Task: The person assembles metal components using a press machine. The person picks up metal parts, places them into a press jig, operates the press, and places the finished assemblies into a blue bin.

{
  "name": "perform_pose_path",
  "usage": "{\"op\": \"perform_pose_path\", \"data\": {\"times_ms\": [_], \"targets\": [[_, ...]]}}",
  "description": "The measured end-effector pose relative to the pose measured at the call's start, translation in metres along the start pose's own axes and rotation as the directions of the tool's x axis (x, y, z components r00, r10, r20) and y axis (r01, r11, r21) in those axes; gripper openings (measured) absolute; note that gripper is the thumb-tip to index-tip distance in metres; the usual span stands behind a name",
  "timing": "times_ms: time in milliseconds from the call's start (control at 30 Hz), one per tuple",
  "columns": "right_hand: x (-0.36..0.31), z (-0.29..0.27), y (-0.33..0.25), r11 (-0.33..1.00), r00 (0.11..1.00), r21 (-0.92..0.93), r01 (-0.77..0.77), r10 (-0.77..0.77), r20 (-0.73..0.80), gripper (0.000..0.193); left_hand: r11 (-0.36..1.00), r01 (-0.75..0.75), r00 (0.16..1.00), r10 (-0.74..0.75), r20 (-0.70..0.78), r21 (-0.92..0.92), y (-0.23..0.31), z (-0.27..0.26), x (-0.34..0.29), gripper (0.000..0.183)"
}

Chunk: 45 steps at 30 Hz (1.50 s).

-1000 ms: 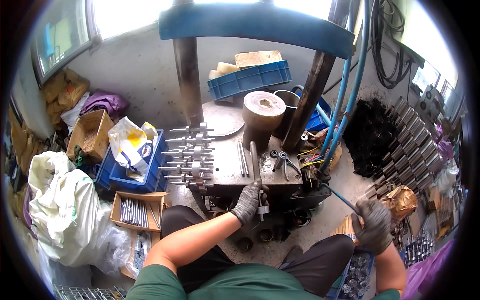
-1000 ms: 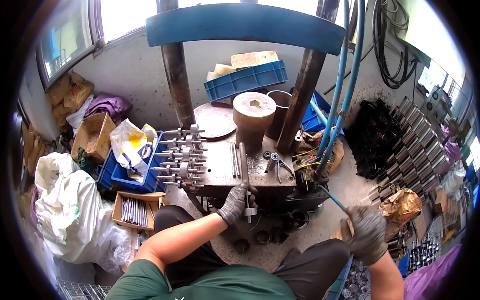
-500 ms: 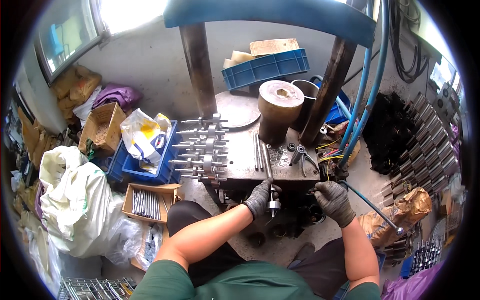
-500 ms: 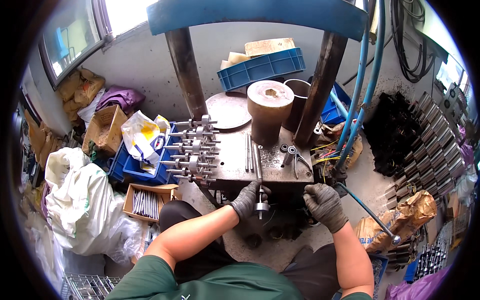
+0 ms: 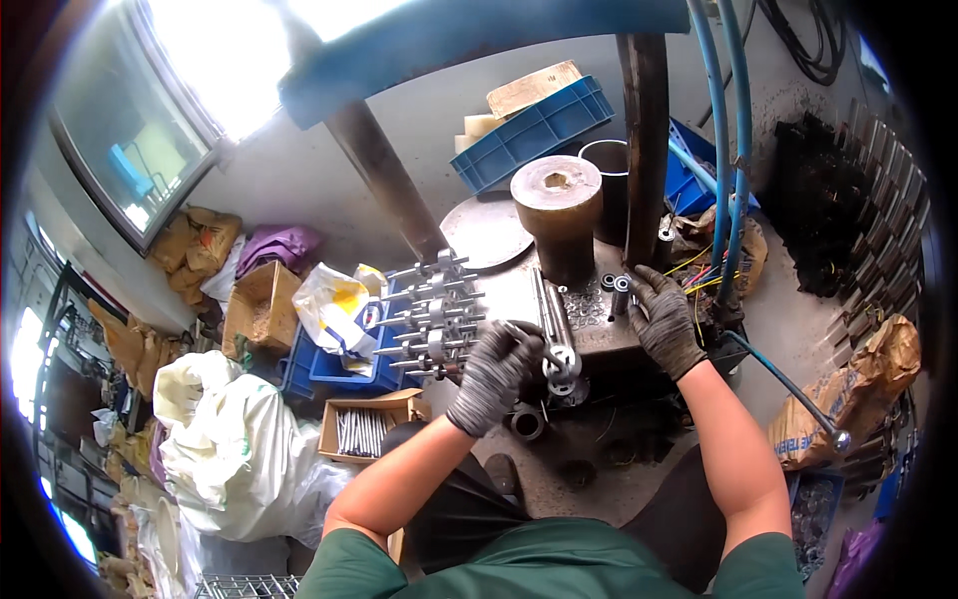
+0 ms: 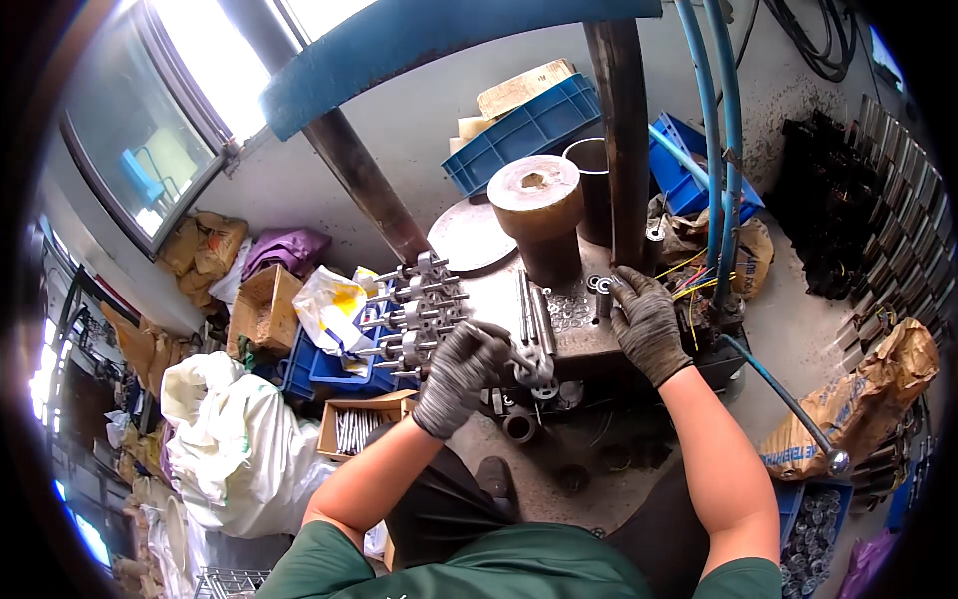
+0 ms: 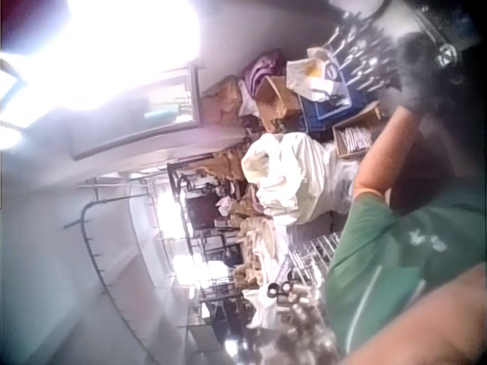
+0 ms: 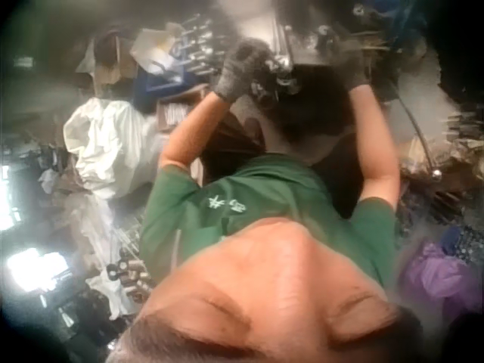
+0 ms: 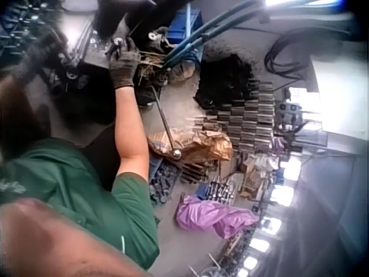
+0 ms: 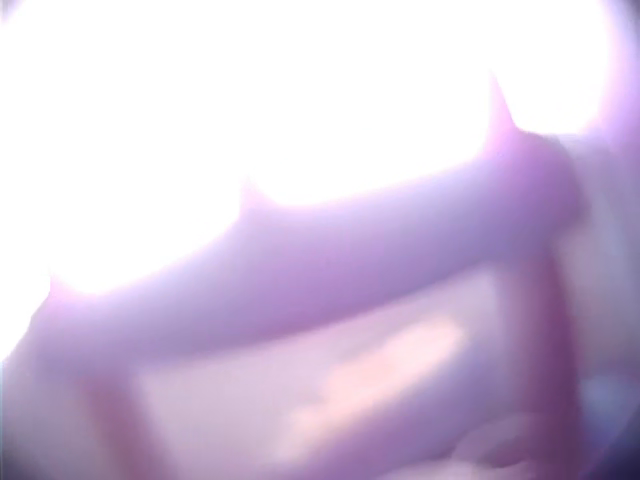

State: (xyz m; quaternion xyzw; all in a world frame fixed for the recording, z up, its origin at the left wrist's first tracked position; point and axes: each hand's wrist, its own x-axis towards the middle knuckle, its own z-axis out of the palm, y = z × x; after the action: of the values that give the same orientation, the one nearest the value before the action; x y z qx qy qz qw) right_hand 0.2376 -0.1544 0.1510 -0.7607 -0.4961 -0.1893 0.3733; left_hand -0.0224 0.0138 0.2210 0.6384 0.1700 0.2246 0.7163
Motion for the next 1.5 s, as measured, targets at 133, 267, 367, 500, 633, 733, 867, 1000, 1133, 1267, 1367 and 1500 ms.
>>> {"op": "perform_pose_path", "data": {"times_ms": [133,267,367,500,633,733,867,1000,1133,1267,1367,1500], "targets": [[0.006,0.017,0.004,0.995,1.000,-0.099,-0.029,0.030,0.006,0.044,0.991,-0.104,0.943,0.071,-0.324,-0.087,0.050,-0.074,0.067,0.019],[0.004,0.029,0.015,0.992,0.999,-0.125,-0.035,0.039,0.032,0.041,0.933,-0.013,0.909,-0.139,-0.394,-0.360,0.058,-0.174,0.134,0.019],[0.007,0.043,0.002,0.998,0.999,-0.056,-0.033,0.033,0.005,0.036,0.820,0.104,0.848,-0.369,-0.381,-0.563,0.035,-0.260,0.155,0.014],[0.004,0.028,0.014,0.997,0.998,-0.039,-0.066,0.065,-0.028,0.031,0.812,0.033,0.836,-0.341,-0.429,-0.582,0.040,-0.196,0.159,0.023],[0.007,0.030,0.010,0.999,0.999,-0.016,-0.040,0.039,-0.032,0.028,0.834,-0.022,0.810,-0.309,-0.498,-0.552,0.055,-0.191,0.128,0.015],[0.005,0.028,0.013,0.999,0.999,-0.035,-0.016,0.014,-0.047,0.026,0.942,-0.083,0.853,-0.102,-0.511,-0.326,0.056,-0.161,0.089,0.022],[0.006,0.018,0.010,1.000,0.993,-0.020,-0.003,0.001,-0.120,0.023,0.975,-0.132,0.965,0.086,-0.248,-0.177,0.041,-0.053,0.030,0.023],[0.013,0.011,-0.012,0.983,0.977,0.182,-0.008,0.047,-0.209,0.021,0.747,-0.182,0.976,0.217,0.025,0.640,-0.053,-0.026,0.026,0.036],[0.003,-0.003,-0.020,0.928,0.976,0.370,-0.051,0.124,-0.178,0.018,0.180,-0.190,0.960,0.240,0.144,0.965,-0.072,-0.011,0.040,0.044],[-0.016,-0.012,-0.021,0.848,0.969,0.498,-0.183,0.240,-0.052,0.014,0.137,-0.135,0.988,0.091,0.123,0.981,-0.074,-0.007,0.041,0.033],[-0.025,-0.013,-0.036,0.551,0.909,0.765,-0.333,0.403,0.106,0.016,0.260,-0.136,0.974,0.211,0.081,0.956,-0.096,-0.025,0.032,0.029],[-0.034,-0.024,-0.051,0.083,0.743,0.847,-0.524,0.531,0.408,0.024,0.820,0.129,0.971,0.010,-0.239,0.558,-0.104,-0.026,0.022,0.028]]}}
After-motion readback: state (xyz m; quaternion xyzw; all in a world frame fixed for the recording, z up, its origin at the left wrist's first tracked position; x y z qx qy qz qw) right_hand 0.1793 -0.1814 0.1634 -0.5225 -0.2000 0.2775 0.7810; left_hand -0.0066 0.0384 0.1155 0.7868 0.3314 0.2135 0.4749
